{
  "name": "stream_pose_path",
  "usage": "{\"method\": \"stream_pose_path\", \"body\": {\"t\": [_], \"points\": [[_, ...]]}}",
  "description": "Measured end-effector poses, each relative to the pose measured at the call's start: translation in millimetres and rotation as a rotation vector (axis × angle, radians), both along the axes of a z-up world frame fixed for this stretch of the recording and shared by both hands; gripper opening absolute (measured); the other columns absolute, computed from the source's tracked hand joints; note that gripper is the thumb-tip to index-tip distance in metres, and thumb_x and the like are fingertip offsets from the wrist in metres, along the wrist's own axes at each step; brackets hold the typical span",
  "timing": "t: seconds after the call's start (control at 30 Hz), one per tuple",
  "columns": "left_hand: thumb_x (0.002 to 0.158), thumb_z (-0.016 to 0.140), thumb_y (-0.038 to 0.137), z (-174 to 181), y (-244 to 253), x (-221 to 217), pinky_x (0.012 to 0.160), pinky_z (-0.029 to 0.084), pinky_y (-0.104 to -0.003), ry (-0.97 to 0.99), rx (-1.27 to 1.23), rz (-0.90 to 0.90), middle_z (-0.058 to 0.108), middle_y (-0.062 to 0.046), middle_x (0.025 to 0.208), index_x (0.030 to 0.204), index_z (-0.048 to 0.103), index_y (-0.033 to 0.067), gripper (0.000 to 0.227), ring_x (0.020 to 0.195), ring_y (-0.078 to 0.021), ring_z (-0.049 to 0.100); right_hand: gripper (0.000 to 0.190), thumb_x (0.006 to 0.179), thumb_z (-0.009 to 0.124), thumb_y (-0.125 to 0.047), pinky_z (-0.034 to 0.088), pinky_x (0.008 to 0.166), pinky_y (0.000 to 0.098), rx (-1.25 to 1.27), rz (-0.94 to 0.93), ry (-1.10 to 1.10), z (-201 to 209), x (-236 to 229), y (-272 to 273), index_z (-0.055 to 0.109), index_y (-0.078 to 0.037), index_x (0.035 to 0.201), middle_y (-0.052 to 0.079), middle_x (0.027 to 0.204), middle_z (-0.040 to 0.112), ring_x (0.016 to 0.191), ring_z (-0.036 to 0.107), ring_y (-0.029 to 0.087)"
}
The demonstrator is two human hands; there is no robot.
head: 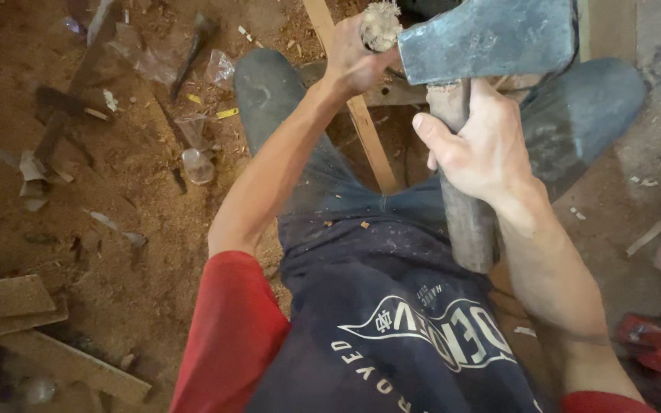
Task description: The person sits on the floor and uses a small axe to carve a piece of wood held in their left hand. They repeatedly strike the wood to shape it, creating wood chips that fall to the ground.
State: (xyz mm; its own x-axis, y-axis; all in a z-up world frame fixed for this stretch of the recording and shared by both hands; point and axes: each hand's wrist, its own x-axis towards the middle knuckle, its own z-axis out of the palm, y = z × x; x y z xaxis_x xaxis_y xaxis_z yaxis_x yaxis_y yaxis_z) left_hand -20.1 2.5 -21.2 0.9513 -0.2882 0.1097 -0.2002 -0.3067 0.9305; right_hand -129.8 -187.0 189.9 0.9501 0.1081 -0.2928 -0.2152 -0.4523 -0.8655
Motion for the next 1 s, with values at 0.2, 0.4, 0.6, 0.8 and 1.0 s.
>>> {"method": "stream_pose_path", "body": {"t": [0.2,0.4,0.6,0.8,1.0], "points": [[0.076,0.087,0.023,-7.5,-2.2,-2.8,0.074,0.059,-0.038,0.005,0.113,0.002,0.077,-0.012,0.086,0.099,0.073,0.0075,0.031,0.078,-0.0263,0.075,0.039,0.097,0.073,-0.021,0.056,0.055,0.0319,0.018,-0.005,-0.023,-1.5,-8.5,-8.3,0.057,0.008,0.117,0.011,0.081,0.07,0.058,0.07,0.017],[0.08,0.088,0.025,-18.7,0.8,-3.3,0.077,0.059,-0.039,-0.111,0.052,-0.185,0.077,-0.013,0.096,0.113,0.07,0.004,0.043,0.084,-0.0264,0.075,0.033,0.096,0.071,-0.022,0.058,0.06,0.0385,-0.17,0.015,-0.063,-17.2,-5.4,2.1,0.06,0.005,0.111,0.019,0.078,0.072,0.062,0.073,0.028],[0.079,0.089,0.025,-12.8,-1.7,-9.5,0.07,0.061,-0.035,-0.097,0.005,-0.288,0.075,-0.009,0.092,0.106,0.067,0.0046,0.04,0.078,-0.0193,0.072,0.035,0.092,0.07,-0.019,0.056,0.073,0.0519,-0.328,0.082,-0.132,-39.1,7.7,20.0,0.061,0.006,0.115,0.032,0.09,0.069,0.083,0.069,0.05],[0.088,0.081,0.014,-46.8,18.5,-29.6,0.067,0.059,-0.033,-0.053,-0.056,-0.282,0.072,-0.007,0.091,0.108,0.064,0.0026,0.029,0.076,-0.0167,0.068,0.031,0.094,0.064,-0.02,0.054,0.078,0.0551,-0.32,0.082,-0.339,-25.3,-14.0,20.4,0.062,0.007,0.109,0.033,0.096,0.069,0.086,0.068,0.052],[0.082,0.074,0.011,-28.3,19.8,-24.6,0.065,0.048,-0.03,0.163,-0.217,-0.242,0.066,-0.004,0.095,0.114,0.066,0.0058,0.033,0.08,-0.0146,0.06,0.034,0.089,0.068,-0.027,0.055,0.072,0.0566,-0.479,0.164,0.016,-40.5,4.1,41.1,0.065,0.001,0.109,0.031,0.082,0.069,0.076,0.068,0.05]]}}
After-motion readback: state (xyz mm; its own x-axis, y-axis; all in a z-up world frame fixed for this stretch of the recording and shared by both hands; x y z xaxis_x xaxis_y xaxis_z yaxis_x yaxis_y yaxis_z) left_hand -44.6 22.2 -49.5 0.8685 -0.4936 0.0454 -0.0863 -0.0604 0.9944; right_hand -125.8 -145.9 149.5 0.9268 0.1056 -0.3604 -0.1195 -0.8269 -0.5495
